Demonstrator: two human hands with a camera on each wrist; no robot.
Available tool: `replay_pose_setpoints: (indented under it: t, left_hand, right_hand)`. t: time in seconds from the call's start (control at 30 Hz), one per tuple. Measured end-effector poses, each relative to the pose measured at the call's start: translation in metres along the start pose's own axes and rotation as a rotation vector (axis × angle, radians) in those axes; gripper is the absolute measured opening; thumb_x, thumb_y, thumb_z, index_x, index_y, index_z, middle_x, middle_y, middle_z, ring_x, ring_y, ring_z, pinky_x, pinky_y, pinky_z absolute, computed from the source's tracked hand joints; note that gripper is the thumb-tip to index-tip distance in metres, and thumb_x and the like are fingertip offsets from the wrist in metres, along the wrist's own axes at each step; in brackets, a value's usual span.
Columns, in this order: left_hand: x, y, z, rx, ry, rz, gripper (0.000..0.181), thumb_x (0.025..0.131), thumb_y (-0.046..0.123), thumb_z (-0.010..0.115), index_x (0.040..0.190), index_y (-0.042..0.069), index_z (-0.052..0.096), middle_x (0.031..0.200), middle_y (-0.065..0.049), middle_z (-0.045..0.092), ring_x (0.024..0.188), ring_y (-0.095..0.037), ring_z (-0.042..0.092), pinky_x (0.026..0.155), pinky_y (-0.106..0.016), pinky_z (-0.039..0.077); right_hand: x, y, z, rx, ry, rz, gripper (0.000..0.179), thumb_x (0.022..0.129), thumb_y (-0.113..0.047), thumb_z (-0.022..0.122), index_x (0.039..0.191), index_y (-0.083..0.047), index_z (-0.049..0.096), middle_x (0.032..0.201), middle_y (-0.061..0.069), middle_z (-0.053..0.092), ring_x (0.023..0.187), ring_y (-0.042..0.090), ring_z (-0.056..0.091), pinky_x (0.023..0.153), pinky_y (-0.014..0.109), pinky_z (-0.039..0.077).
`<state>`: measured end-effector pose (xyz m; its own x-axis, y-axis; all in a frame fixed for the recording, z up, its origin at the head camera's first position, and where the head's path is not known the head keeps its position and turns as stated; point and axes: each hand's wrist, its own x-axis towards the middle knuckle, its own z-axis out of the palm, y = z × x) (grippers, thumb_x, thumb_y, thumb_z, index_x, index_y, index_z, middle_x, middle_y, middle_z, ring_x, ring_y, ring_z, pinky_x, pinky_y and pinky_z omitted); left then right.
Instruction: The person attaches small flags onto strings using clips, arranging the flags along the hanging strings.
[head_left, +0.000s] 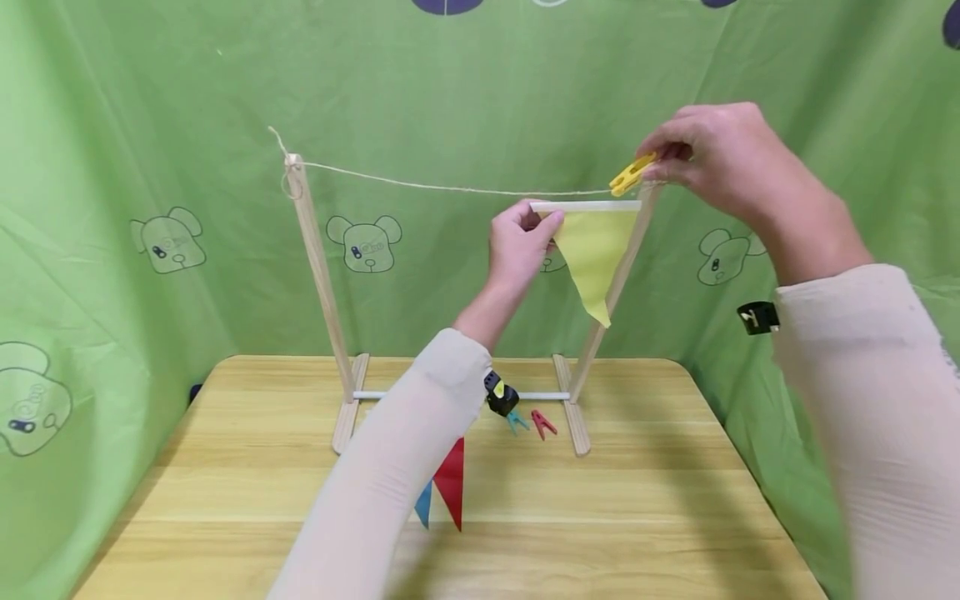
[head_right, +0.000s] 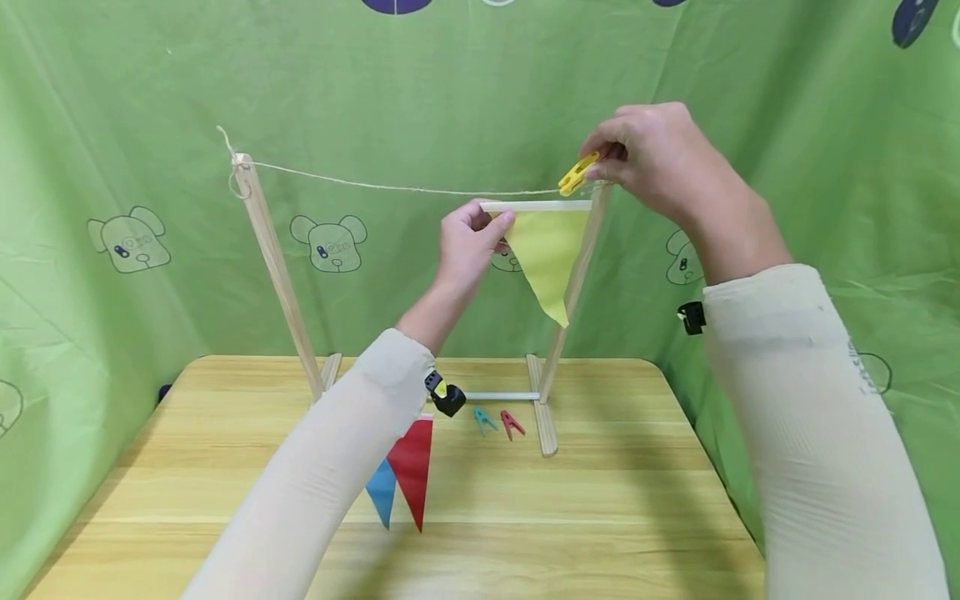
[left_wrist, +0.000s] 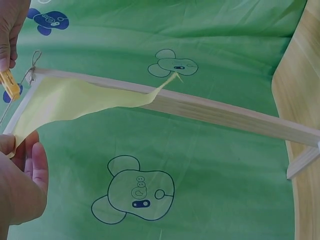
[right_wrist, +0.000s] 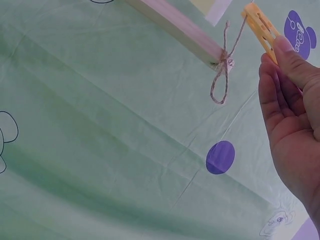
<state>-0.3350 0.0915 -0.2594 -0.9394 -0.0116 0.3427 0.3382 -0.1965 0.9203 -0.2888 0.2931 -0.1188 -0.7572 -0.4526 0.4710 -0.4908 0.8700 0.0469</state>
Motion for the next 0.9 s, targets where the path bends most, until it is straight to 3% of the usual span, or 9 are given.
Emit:
replay_pose_setpoints:
  t: [0.1,0.27,0.47,0.53,0.7,0.77,0.9]
  left_hand:
    - [0.001,0.001,0.001,0.005,0.003,-0.001,0.013,0.095,0.009,0.074,0.103,-0.002,0.071,0.082,-0.004,0.064,0.067,-0.014,0.06,0.075,-0.039,0.063]
    - [0.0,0.003,0.003,0.02,0.001,-0.005,0.015,0.096,0.009,0.073,0.106,-0.003,0.071,0.083,-0.005,0.065,0.067,-0.013,0.06,0.064,-0.023,0.059]
    - [0.0,0.005,0.006,-0.007,0.005,0.022,0.019,0.095,0.006,0.073,0.108,-0.006,0.071,0.085,-0.008,0.067,0.066,-0.01,0.059,0.07,-0.034,0.063]
    - [0.0,0.005,0.007,-0.02,0.01,0.027,0.018,0.095,0.005,0.073,0.108,-0.007,0.071,0.084,-0.008,0.067,0.065,-0.009,0.059,0.067,-0.032,0.062]
    - [0.0,0.005,0.009,-0.042,0.023,0.029,0.016,0.094,0.003,0.073,0.106,-0.008,0.071,0.082,-0.007,0.066,0.064,-0.008,0.059,0.058,-0.018,0.055]
    - [-0.001,0.005,0.01,-0.047,0.026,0.032,0.016,0.094,0.003,0.073,0.106,-0.008,0.071,0.082,-0.007,0.066,0.064,-0.008,0.059,0.06,-0.021,0.057]
    - [0.0,0.005,0.01,-0.051,0.033,0.043,0.015,0.094,0.002,0.073,0.104,-0.009,0.071,0.08,-0.006,0.066,0.063,-0.008,0.059,0.071,-0.04,0.063]
  right_hand:
    - [0.002,-0.001,0.0,0.0,-0.009,-0.006,0.021,0.092,-0.008,0.077,0.113,-0.003,0.077,0.108,0.017,0.073,0.092,0.026,0.066,0.07,0.002,0.037]
    - [0.003,-0.003,0.002,-0.001,-0.051,-0.001,0.022,0.094,-0.007,0.075,0.115,-0.003,0.076,0.112,0.018,0.072,0.097,0.032,0.068,0.074,0.01,0.043]
    - [0.004,-0.005,0.004,-0.02,-0.062,-0.02,0.021,0.094,-0.006,0.074,0.114,-0.003,0.076,0.113,0.018,0.072,0.097,0.033,0.068,0.077,0.022,0.049]
    - [0.005,-0.005,0.005,-0.024,-0.056,-0.034,0.02,0.094,-0.006,0.075,0.113,-0.003,0.076,0.111,0.017,0.072,0.095,0.032,0.068,0.076,0.023,0.05]
    - [0.004,-0.004,0.007,-0.023,-0.046,-0.061,0.019,0.093,-0.005,0.075,0.111,-0.002,0.077,0.11,0.017,0.073,0.094,0.033,0.069,0.08,0.042,0.057]
    - [0.004,-0.004,0.008,-0.02,-0.046,-0.072,0.018,0.093,-0.004,0.075,0.111,-0.002,0.077,0.11,0.018,0.073,0.094,0.034,0.069,0.082,0.048,0.057]
    - [0.006,-0.005,0.008,-0.02,-0.042,-0.089,0.017,0.093,-0.004,0.075,0.11,-0.002,0.077,0.109,0.019,0.073,0.094,0.035,0.069,0.082,0.05,0.057]
